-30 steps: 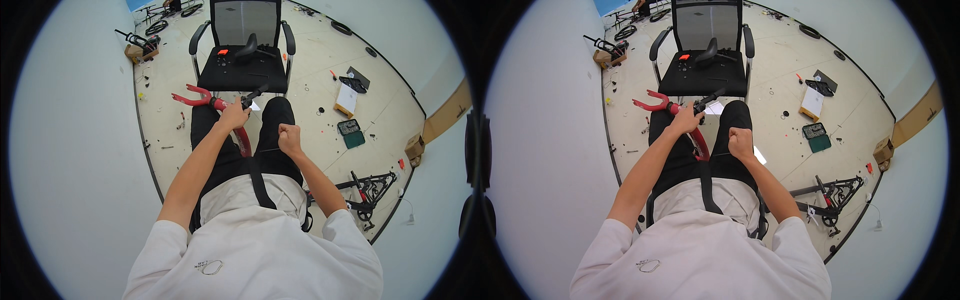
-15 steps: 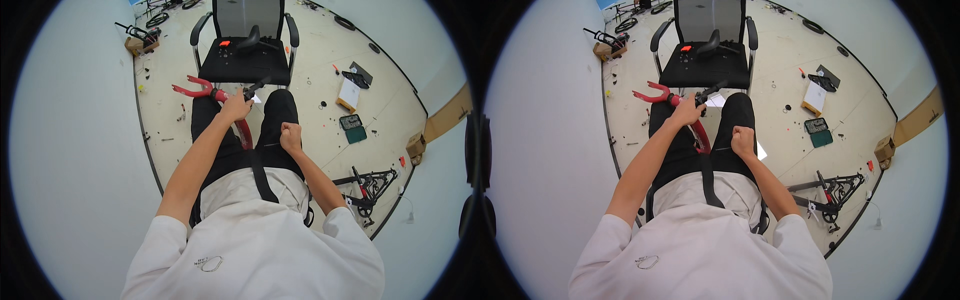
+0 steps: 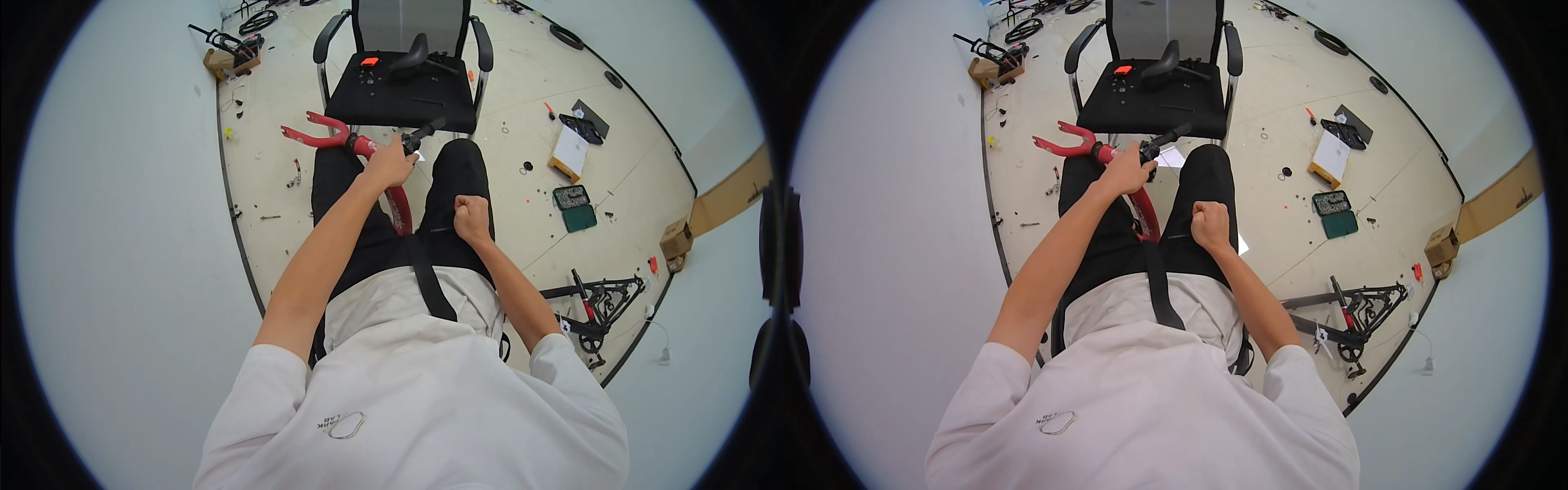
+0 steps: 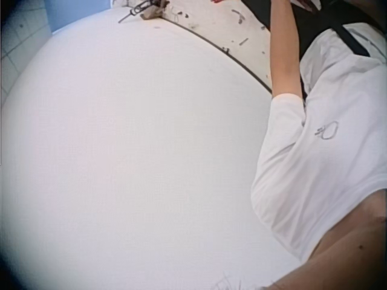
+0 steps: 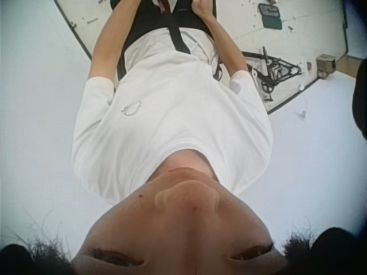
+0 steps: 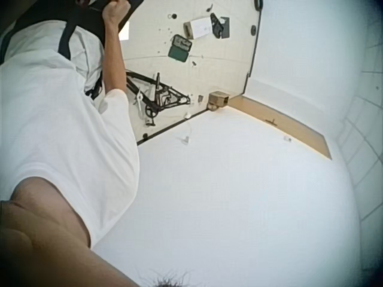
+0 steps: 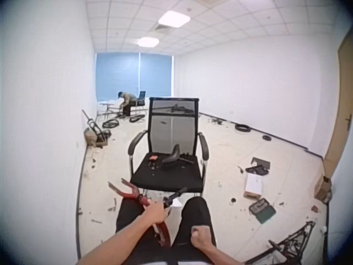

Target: The person sits on a chair and assembles a red bicycle fork with a black handlebar stem. They insert and tighten small fasteners into the stem using their hands and a small tool, then rotate the fork to adjust and secure the assembly.

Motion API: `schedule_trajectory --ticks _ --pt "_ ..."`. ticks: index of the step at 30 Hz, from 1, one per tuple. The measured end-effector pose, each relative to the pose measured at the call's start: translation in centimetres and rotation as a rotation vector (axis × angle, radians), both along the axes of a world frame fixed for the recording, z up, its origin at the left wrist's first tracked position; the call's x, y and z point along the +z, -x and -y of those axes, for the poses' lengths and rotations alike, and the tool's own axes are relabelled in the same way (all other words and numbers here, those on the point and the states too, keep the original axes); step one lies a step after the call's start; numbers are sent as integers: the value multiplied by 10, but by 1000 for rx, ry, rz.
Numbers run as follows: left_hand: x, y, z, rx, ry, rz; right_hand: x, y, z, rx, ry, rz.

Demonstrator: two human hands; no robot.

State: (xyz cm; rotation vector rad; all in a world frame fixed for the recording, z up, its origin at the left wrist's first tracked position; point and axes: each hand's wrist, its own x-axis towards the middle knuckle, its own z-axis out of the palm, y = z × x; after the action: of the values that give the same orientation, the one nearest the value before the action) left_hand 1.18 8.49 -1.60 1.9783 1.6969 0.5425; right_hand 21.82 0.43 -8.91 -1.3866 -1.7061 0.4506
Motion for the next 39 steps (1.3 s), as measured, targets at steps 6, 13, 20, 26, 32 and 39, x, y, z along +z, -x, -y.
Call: schedule_trajectory --ticks 6,13,20,26,32,39 --pt "3 -1 4 -9 2 -27 -3 0 2 -83 -18 67" --pt "7 -1 7 -22 20 -32 -2 8 3 -83 32 153" --pt "8 4 6 -16 25 -19 2 5 1 -6 59 207" --pt "0 10 4 -37 -5 -18 12 8 2 50 84 213" --pt "0 11 3 -54 0 2 18 -2 1 225 245 -42" --pt "1 12 3 -38 -2 -12 40 -15 20 464 193 40"
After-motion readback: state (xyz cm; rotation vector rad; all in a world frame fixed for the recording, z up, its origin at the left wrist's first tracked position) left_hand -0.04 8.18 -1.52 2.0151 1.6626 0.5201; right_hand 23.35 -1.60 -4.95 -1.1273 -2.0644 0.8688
